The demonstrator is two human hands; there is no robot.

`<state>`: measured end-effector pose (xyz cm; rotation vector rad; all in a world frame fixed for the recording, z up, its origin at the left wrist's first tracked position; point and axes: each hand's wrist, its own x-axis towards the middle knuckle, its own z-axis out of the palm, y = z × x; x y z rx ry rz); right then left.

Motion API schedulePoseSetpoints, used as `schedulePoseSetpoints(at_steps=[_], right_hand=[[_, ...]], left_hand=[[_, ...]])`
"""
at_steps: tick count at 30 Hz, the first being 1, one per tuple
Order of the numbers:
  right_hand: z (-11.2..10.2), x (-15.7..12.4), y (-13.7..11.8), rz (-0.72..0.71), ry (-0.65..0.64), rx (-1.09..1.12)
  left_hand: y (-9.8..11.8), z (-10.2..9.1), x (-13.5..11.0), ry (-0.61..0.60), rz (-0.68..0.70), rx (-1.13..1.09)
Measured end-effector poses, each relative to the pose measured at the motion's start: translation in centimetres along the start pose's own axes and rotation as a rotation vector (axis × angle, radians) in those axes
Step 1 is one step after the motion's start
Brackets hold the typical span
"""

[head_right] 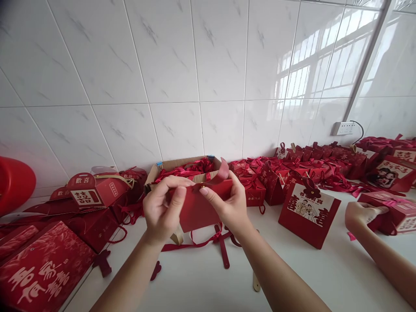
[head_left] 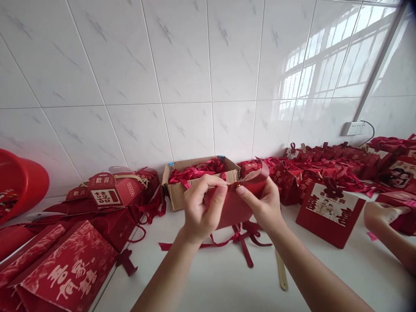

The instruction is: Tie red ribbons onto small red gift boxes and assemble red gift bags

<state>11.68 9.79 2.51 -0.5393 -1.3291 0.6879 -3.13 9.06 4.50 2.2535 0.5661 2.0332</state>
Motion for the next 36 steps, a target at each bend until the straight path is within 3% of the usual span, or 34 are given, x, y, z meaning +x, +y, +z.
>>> schedulePoseSetpoints(at_steps=[5, 9, 12, 17, 21, 27, 36], right_hand=[[-0.6, 0.4, -0.7, 0.15, -0.267, -0.117], [-0.7, 0.2, -1.0, 0.123, -0.406, -0.26], [-0.5, 0.0, -1.2, -0.051, -0.357, -0.416], [0.0, -0.4, -2.1, -0.327, -0.24, -0.644], [0.0, -0.7, -2.7, -0.458, -0.203, -0.697], [-0.1, -0.6, -3.1, -0.573, -0.145, -0.713], [-0.1, -0.8, -4.0, -0.69, -0.096, -0.653]], left_hand=[[0.2, -2.4, 1.4, -0.11, -0.238, 0.058], [0.7, -3.5, 1.9, -0.263, -0.12, 0.151], [0.9, -3.7, 1.8, -0.26, -0.116, 0.172], [0.8, -3.1, 1.7, -0.239, -0.412, -0.006], [0.9, -2.8, 1.8, -0.219, -0.463, -0.051], [1.6, -2.9, 1.8, -0.22, -0.516, -0.275], [2.1, -3.8, 1.7, -0.238, -0.459, -0.25]])
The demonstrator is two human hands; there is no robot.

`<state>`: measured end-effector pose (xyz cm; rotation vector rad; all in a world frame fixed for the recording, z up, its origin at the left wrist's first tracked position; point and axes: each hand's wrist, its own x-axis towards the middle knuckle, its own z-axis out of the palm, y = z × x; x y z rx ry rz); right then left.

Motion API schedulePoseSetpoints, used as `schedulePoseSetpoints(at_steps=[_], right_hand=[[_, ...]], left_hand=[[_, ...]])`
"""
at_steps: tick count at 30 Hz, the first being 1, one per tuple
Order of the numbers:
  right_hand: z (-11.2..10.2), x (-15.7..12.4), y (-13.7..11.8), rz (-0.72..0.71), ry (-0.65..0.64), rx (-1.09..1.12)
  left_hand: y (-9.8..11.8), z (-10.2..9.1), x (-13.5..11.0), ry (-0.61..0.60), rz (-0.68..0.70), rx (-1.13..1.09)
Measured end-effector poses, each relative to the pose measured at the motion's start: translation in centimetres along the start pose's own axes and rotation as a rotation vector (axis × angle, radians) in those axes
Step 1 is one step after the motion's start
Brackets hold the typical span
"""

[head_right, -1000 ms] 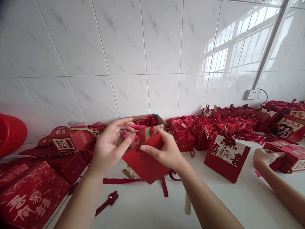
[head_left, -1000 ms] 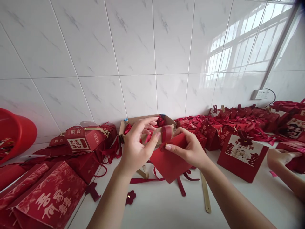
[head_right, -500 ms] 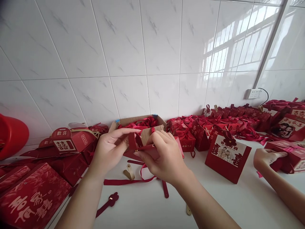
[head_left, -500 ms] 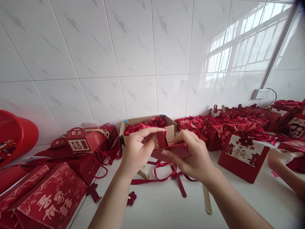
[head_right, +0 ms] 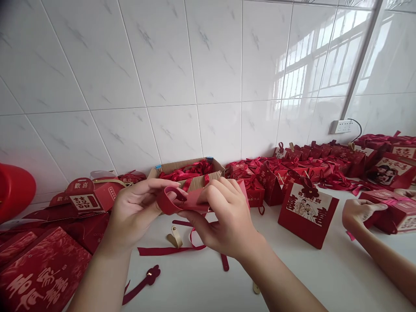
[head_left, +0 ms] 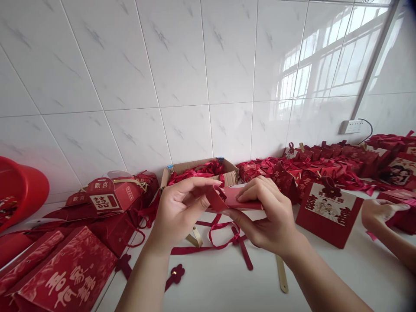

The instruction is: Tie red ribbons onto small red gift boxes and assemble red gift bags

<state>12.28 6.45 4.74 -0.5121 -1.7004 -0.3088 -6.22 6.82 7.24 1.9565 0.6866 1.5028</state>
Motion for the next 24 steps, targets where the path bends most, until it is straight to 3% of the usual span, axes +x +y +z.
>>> schedulePoseSetpoints(at_steps=[10, 24], right_hand=[[-0.1, 0.0, -0.1, -0.016, -0.005, 0.036], [-0.4, 0.4, -0.4, -0.024, 0.008, 0.063]], left_hand=[[0.7, 0.4, -0.1, -0.068, -0.014, -0.049], [1.3, 0.4, -0.4, 0.022, 0.073, 0.029]])
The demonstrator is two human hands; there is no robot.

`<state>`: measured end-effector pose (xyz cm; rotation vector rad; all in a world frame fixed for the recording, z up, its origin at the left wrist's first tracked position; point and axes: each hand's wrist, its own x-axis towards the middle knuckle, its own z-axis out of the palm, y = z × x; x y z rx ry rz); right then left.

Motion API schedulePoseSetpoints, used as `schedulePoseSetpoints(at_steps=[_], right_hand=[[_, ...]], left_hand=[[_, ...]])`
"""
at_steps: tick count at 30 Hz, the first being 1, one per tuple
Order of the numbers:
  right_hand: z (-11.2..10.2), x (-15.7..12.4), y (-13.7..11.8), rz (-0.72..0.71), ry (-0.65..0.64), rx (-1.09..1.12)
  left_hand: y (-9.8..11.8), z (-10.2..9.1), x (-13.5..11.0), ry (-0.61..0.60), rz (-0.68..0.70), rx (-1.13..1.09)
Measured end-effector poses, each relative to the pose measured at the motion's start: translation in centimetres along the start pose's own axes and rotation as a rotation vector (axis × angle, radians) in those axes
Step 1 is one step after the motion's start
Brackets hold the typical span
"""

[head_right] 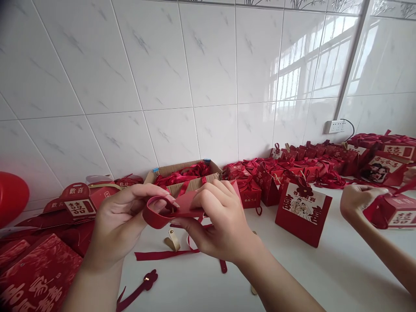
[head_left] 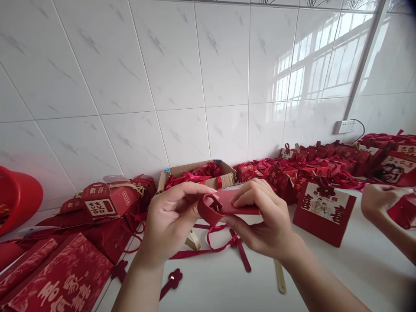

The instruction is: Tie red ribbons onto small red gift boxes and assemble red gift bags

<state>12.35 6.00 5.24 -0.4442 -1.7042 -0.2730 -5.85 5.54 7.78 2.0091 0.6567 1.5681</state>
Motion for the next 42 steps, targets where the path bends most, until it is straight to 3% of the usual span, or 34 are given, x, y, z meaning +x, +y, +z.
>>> schedulePoseSetpoints(at_steps=[4, 8, 15, 26, 29, 35, 42], right_hand=[[-0.1, -0.1, 0.1, 0.017, 0.0, -0.004], [0.1, -0.1, 0.3, 0.024, 0.024, -0.039], [0.3, -0.1, 0.3, -0.091, 0.104, -0.094], [0.4, -0.1, 0.2, -0.12, 0.117, -0.077], [0.3, -0.1, 0.2, -0.123, 0.094, -0.079], [0.4, 0.0, 0.2, -0.125, 0.073, -0.074], [1.0, -0.5, 0.5, 0.071, 0.091, 0.088]], left_hand=[[0.4, 0.0, -0.1, -0.007, 0.034, 0.068], [0.7, -0.1, -0.2, -0.108, 0.075, 0.12], [0.8, -1.1, -0.2, -0.243, 0.181, 0.164], [0.7, -1.2, -0.1, -0.252, 0.235, 0.248], [1.0, -1.0, -0.2, -0.242, 0.184, 0.239], [1.3, -0.6, -0.4, -0.242, -0.054, 0.089], [0.7, -0.8, -0.4, -0.215, -0.027, 0.096]])
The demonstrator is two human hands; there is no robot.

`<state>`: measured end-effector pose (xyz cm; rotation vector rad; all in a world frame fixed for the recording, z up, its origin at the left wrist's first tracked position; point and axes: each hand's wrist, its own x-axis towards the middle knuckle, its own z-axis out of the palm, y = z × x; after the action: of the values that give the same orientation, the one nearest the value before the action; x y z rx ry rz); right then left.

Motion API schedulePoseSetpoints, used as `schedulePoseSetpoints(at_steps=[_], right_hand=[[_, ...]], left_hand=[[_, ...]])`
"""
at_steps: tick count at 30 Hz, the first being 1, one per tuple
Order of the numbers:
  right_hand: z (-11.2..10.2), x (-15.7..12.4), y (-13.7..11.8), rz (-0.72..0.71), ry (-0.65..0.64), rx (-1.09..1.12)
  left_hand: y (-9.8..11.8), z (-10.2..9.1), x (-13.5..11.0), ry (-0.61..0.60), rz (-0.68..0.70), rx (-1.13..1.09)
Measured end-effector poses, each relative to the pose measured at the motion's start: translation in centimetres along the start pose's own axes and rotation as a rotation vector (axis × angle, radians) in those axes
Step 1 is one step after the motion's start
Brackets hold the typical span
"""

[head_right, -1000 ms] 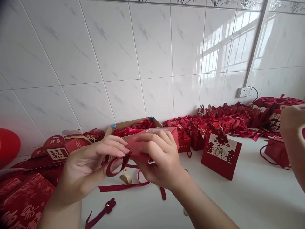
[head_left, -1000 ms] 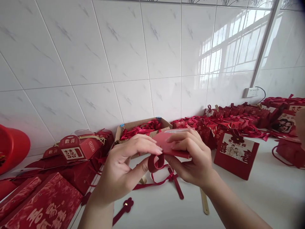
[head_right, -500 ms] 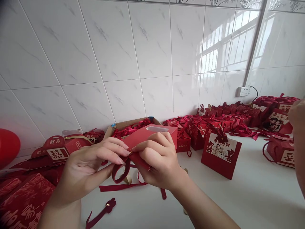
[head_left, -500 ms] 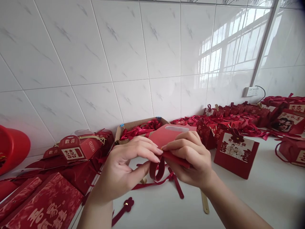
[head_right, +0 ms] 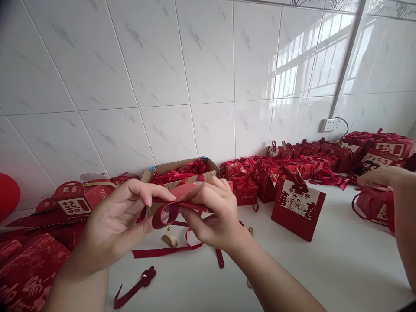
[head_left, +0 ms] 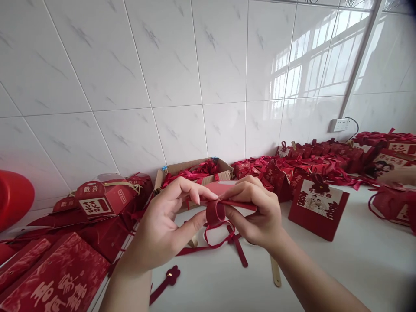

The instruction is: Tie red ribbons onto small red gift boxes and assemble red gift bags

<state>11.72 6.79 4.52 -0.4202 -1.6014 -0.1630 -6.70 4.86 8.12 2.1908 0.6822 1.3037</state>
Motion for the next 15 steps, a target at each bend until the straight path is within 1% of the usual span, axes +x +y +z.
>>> schedulePoseSetpoints(at_steps=[7, 9, 12, 13, 14, 15], right_hand=[[1.2, -0.6, 0.3, 0.215, 0.002, 0.062], [1.5, -0.7, 0.6, 0.342, -0.043, 0.109], [1.2, -0.4, 1.2, 0.591, -0.134, 0.196], [1.0, -0.3, 1.5, 0.658, -0.14, 0.204], [0.6, -0.1, 1.9, 0.697, -0.115, 0.186], [0.2, 0.1, 2.5, 0.702, -0.057, 0.146]], left_hand=[[-1.0, 0.0, 0.6, -0.032, -0.016, 0.034], [-1.5, 0.0, 0.8, -0.038, -0.026, 0.065], [-2.0, 0.1, 0.8, -0.045, -0.071, 0.196], [-2.0, 0.1, 0.8, -0.045, -0.093, 0.245], [-2.0, 0.2, 0.7, -0.037, -0.115, 0.288], [-1.8, 0.2, 0.6, -0.02, -0.127, 0.319]])
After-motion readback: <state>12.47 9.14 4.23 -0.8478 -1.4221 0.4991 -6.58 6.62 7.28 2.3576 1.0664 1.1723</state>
